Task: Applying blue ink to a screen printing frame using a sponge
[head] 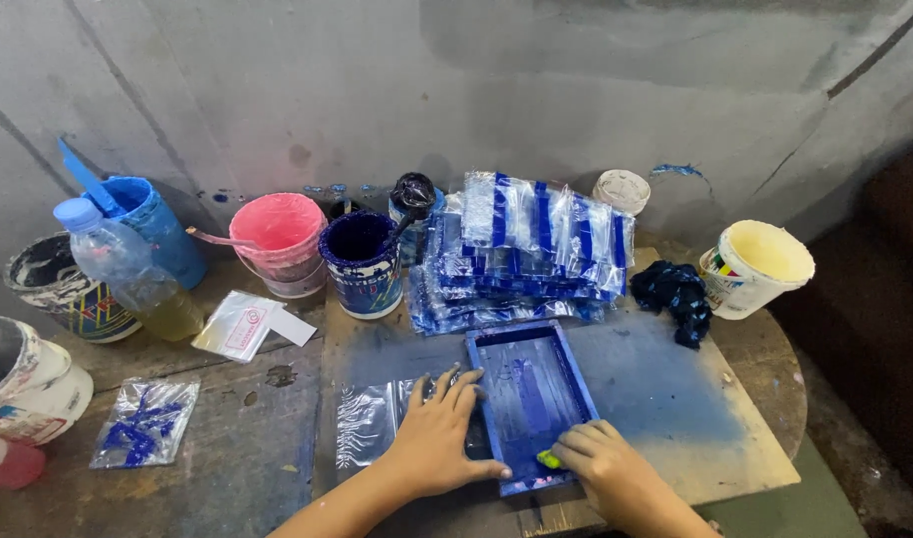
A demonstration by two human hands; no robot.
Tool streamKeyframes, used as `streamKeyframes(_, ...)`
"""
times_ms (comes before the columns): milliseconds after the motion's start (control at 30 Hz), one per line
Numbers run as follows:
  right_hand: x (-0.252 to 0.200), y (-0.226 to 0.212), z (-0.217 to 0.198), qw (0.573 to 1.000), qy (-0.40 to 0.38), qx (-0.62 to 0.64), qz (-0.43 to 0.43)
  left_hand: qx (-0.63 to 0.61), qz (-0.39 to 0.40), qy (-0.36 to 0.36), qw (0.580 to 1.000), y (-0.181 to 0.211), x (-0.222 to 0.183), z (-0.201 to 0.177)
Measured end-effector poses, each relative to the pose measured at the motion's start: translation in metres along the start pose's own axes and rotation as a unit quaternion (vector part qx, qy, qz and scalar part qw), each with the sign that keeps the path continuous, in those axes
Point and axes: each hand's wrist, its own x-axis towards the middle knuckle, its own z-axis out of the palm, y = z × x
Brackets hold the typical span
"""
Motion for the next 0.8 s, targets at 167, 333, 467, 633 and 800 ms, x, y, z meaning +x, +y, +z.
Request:
streamKeyframes(167, 0.049, 0.002, -0.031, 0.994, -0.024, 0.040, 0.103, 0.003, 0.012, 0.028, 1.000, 0.000, -0.001, 0.002)
streamKeyframes(333, 0.116, 0.030, -0.026, 0.993, 0.064, 0.039, 0.094, 0.013, 0.018, 0.044, 0.999, -0.003, 0.000, 0.008)
streamKeyframes(467, 0.154, 0.047, -0.010, 0.994, 0.088, 0.002, 0.059, 0.010, 0.001, 0.012, 1.000, -0.003, 0.001, 0.006)
streamKeyframes(633, 0.154, 0.051, 0.010, 0.997, 0.070, -0.002, 0.039, 0.007, 0.010, 0.021, 1.000, -0.005, 0.001, 0.009)
streamKeyframes(800, 0.113, 0.042, 0.016, 0.999, 0.032, 0.039, 0.016, 0.010, 0.003, 0.032, 0.999, -0.004, 0.002, 0.011)
